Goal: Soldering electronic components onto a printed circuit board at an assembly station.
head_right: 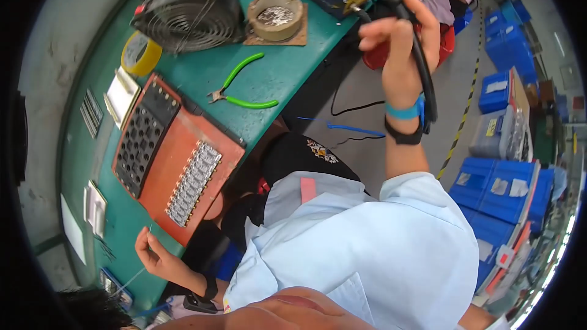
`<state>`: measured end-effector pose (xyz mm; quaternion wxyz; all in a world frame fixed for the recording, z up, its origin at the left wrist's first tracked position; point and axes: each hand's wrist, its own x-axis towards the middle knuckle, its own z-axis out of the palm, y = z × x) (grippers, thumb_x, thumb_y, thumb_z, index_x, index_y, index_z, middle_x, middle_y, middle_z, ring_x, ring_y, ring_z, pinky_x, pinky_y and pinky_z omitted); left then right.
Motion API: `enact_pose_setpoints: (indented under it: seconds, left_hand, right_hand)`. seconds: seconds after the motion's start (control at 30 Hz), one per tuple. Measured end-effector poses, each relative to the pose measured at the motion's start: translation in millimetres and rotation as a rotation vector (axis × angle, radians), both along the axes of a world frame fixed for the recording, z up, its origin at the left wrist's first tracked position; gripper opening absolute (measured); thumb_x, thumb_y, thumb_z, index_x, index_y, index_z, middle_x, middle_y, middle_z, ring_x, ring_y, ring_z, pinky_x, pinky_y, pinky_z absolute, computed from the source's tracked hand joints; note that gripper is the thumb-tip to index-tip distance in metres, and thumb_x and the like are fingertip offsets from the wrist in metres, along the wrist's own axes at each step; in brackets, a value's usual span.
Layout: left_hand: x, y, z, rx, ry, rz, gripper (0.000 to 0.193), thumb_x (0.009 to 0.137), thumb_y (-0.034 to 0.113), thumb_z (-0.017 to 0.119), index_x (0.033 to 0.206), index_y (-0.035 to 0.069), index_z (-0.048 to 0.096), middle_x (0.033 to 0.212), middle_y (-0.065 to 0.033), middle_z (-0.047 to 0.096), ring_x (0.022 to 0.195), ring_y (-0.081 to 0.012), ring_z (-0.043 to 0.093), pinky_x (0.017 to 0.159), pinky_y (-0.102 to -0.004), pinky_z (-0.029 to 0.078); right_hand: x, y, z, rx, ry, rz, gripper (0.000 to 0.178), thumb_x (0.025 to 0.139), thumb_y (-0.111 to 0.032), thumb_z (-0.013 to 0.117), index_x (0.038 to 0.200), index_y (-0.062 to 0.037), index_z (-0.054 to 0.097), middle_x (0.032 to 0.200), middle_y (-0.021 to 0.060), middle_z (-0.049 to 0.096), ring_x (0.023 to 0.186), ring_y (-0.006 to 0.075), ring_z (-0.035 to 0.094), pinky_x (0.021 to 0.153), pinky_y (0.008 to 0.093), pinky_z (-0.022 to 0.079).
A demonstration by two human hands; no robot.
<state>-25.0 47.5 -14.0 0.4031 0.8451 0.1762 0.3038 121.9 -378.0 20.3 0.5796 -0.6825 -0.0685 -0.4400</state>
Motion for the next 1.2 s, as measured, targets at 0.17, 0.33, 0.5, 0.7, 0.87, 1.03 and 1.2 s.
enact_pose_setpoints:
  seconds: [0.17,0.33,0.5,0.7,0.87,1.03,1.2]
  left_hand:
    - [3.2,-10.9,14.3,0.08,-0.022,0.032,0.015,0.093,0.01,0.053,0.094,-0.004,0.056,0.098,-0.0082,0.059,0.089,-0.0155,0.053,0.083,-0.0284,0.042]
    - [3.3,-18.7,24.9,0.137,-0.029,0.05,0.016,0.094,0.011,0.053,0.097,-0.004,0.058,0.094,-0.0059,0.058,0.085,-0.0124,0.053,0.078,-0.0247,0.043]
    - [-0.1,-31.1,33.8,0.176,0.001,0.099,0.017,0.094,0.012,0.053,0.098,-0.003,0.058,0.093,-0.0058,0.058,0.083,-0.0115,0.053,0.076,-0.0233,0.044]
    - [0.6,-37.2,34.8,0.196,-0.047,0.093,0.016,0.094,0.012,0.053,0.096,-0.003,0.057,0.091,-0.0065,0.058,0.081,-0.0117,0.053,0.074,-0.0235,0.044]
    - [0.8,-65.0,38.8,0.129,-0.156,0.005,0.01,0.093,0.008,0.052,0.089,-0.001,0.052,0.081,-0.0069,0.054,0.071,-0.0114,0.05,0.066,-0.0228,0.042]
    - [0.0,-99.7,35.3,-0.12,-0.143,-0.288,0.008,0.09,0.006,0.054,0.086,0.002,0.048,0.073,-0.0057,0.047,0.061,-0.0107,0.041,0.058,-0.0208,0.036]
    - [-0.2,-106.7,24.3,-0.071,-0.125,-0.357,0.013,0.081,0.003,0.064,0.083,0.001,0.052,0.076,-0.0078,0.051,0.067,-0.0168,0.047,0.062,-0.026,0.039]
  right_hand:
    - [47.2,-91.5,-35.5,-0.024,0.112,-0.223,0.034,0.095,-0.02,0.05,0.122,-0.0007,0.047,0.08,0.0087,0.064,0.074,0.0145,0.061,0.069,0.0256,0.049]
    - [82.0,-111.5,-70.9,-0.176,0.202,-0.293,0.035,0.088,-0.013,0.06,0.12,-0.0039,0.049,0.085,0.0032,0.063,0.079,0.0096,0.059,0.071,0.0226,0.047]
    - [99.7,-113.9,-77.7,-0.128,0.188,-0.223,0.041,0.083,-0.01,0.066,0.12,-0.005,0.049,0.087,0.0025,0.062,0.079,0.0086,0.058,0.071,0.0223,0.047]
    - [79.4,-98.9,-59.9,-0.106,0.291,-0.229,0.043,0.084,-0.01,0.066,0.121,-0.0033,0.047,0.089,0.0042,0.062,0.079,0.0084,0.058,0.073,0.0219,0.047]
    - [23.3,-75.1,-46.2,-0.089,0.166,-0.202,0.039,0.086,-0.007,0.062,0.121,-0.0019,0.046,0.09,0.0058,0.063,0.08,0.009,0.058,0.073,0.0222,0.047]
    - [-3.6,-40.8,-30.3,-0.051,0.134,-0.1,0.036,0.087,-0.006,0.059,0.12,0.0002,0.047,0.088,0.0064,0.063,0.081,0.01,0.059,0.073,0.0219,0.048]
    - [-12.5,-6.4,-23.9,-0.019,0.158,0.082,0.031,0.091,-0.004,0.051,0.12,0.0028,0.044,0.094,0.0136,0.064,0.086,0.0155,0.06,0.079,0.027,0.048]
